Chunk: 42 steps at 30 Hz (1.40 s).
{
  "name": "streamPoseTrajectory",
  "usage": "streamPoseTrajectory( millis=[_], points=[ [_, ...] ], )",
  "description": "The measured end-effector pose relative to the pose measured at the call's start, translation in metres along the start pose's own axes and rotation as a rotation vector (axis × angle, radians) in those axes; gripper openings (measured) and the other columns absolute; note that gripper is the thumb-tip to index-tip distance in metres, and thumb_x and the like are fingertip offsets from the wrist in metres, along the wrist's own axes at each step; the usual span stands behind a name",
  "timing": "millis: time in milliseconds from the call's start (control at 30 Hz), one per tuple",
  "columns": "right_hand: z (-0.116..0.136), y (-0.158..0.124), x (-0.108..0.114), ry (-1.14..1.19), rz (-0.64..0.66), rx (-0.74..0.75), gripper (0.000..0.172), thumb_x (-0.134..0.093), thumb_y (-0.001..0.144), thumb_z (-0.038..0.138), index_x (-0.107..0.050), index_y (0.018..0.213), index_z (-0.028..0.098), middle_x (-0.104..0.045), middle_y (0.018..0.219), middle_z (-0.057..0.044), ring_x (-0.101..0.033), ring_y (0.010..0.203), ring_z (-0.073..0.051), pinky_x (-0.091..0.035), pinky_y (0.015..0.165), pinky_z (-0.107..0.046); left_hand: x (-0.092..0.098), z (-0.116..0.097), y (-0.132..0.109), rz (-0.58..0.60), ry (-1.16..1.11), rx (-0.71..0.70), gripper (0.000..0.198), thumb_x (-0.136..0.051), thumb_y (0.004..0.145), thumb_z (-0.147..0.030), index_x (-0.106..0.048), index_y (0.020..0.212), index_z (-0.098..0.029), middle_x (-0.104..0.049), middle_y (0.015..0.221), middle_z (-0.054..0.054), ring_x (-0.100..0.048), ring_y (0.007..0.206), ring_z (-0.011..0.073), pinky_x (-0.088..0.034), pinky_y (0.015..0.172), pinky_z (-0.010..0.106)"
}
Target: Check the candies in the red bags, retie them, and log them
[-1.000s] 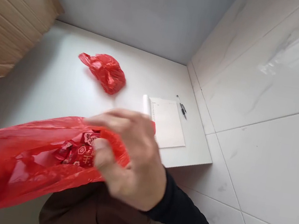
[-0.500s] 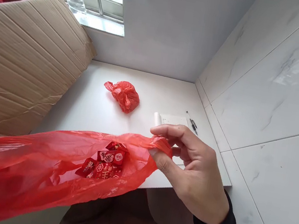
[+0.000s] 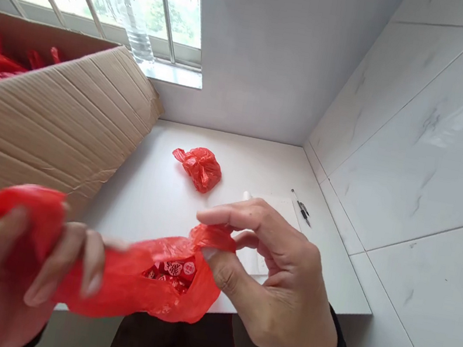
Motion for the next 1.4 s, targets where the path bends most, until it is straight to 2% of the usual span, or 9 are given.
streamPoseTrajectory(
  millis=[133, 233, 333, 567, 833, 1000, 1133, 1267, 1400],
  points=[
    [0.014, 0.012, -0.019, -0.005, 0.068, 0.076, 0.035, -0.065, 0.089, 0.009, -0.069, 0.112, 0.035, -0.068, 0.099, 0.003, -0.066, 0.09, -0.012, -0.058, 0.077, -0.022, -0.049, 0.003, -0.011, 0.148, 0.15, 0.12, 0.02, -0.063, 0.09, -0.043, -0.054, 0.088, -0.025, -0.044, 0.057, -0.008, -0.044, 0.047, 0.0082, -0.045, 0.048, 0.02],
    [0.025, 0.015, -0.036, 0.002, 0.135, 0.115, 0.041, -0.064, 0.089, 0.009, -0.066, 0.119, 0.036, -0.07, 0.102, 0.004, -0.068, 0.09, -0.011, -0.059, 0.08, -0.021, -0.08, 0.0, -0.024, 0.349, 0.404, 0.093, 0.046, -0.07, 0.084, -0.035, -0.05, 0.126, -0.031, -0.064, 0.093, 0.001, -0.062, 0.081, 0.0167, -0.054, 0.071, 0.027],
    [0.034, 0.011, -0.054, -0.039, 0.234, 0.177, 0.043, -0.068, 0.089, 0.016, -0.062, 0.126, 0.036, -0.071, 0.111, 0.003, -0.07, 0.094, -0.014, -0.06, 0.082, -0.02, -0.093, -0.005, -0.029, 0.436, 0.514, 0.041, 0.019, -0.062, 0.087, -0.032, -0.061, 0.106, -0.026, -0.065, 0.097, 0.003, -0.06, 0.089, 0.0197, -0.051, 0.08, 0.031],
    [-0.004, 0.024, -0.063, -0.177, 0.288, 0.11, 0.032, -0.053, 0.099, 0.026, -0.061, 0.13, 0.03, -0.067, 0.121, -0.004, -0.064, 0.112, -0.02, -0.055, 0.094, -0.032, -0.077, 0.018, -0.016, 0.418, 0.261, 0.253, 0.04, -0.048, 0.096, -0.055, -0.049, 0.076, -0.02, -0.04, 0.069, -0.004, -0.037, 0.06, 0.009, -0.038, 0.057, 0.021],
    [-0.018, 0.02, -0.07, 0.007, 0.331, -0.014, 0.016, -0.061, 0.092, 0.02, -0.071, 0.1, 0.029, -0.067, 0.094, 0.001, -0.064, 0.088, -0.015, -0.051, 0.084, -0.029, -0.051, 0.039, -0.003, 0.322, -0.02, 0.474, 0.034, -0.062, 0.089, -0.05, -0.067, 0.103, -0.02, -0.067, 0.081, 0.004, -0.062, 0.072, 0.0159, -0.049, 0.071, 0.027],
    [-0.037, 0.02, -0.09, 0.058, 0.404, -0.007, 0.054, -0.071, 0.087, 0.033, -0.054, 0.138, 0.028, -0.058, 0.135, -0.006, -0.051, 0.126, -0.025, -0.042, 0.108, -0.041, -0.058, 0.019, 0.0, 0.498, 0.261, 0.206, 0.02, -0.065, 0.09, -0.038, -0.069, 0.085, -0.019, -0.067, 0.082, 0.003, -0.059, 0.071, 0.0137, -0.048, 0.065, 0.023],
    [-0.078, 0.021, -0.114, 0.19, 0.533, -0.164, 0.053, -0.064, 0.093, 0.048, -0.054, 0.138, 0.024, -0.067, 0.098, -0.004, -0.061, 0.09, -0.02, -0.05, 0.086, -0.036, -0.049, 0.004, 0.002, 0.418, 0.605, -0.176, 0.021, -0.057, 0.089, -0.014, -0.068, 0.104, -0.025, -0.068, 0.088, 0.0, -0.063, 0.073, 0.0135, -0.049, 0.063, 0.023],
    [-0.106, 0.022, -0.128, 0.364, 0.511, -0.282, 0.043, -0.042, 0.103, 0.05, -0.059, 0.13, 0.022, -0.046, 0.067, 0.005, -0.043, 0.061, -0.012, -0.04, 0.06, -0.027, -0.038, -0.013, -0.007, 0.197, 0.878, -0.633, 0.05, -0.048, 0.082, 0.009, -0.066, 0.113, -0.026, -0.067, 0.105, 0.001, -0.065, 0.092, 0.0113, -0.051, 0.077, 0.02],
    [-0.111, 0.011, -0.152, 0.523, 0.657, -0.32, 0.034, -0.051, 0.1, 0.046, -0.061, 0.121, 0.021, -0.043, 0.066, 0.006, -0.036, 0.055, -0.01, -0.036, 0.054, -0.026, -0.04, -0.01, -0.015, 0.21, 0.912, -0.763, 0.051, -0.05, 0.088, 0.007, -0.063, 0.123, -0.029, -0.063, 0.112, 0.001, -0.063, 0.099, 0.0093, -0.05, 0.081, 0.017]
  ],
)
Point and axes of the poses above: each hand's wrist, its own y-axis towards the middle knuckle, its own x-axis out of the back of the hand, z = x × y, the point moved 10 cm from there along y, towards the middle knuckle
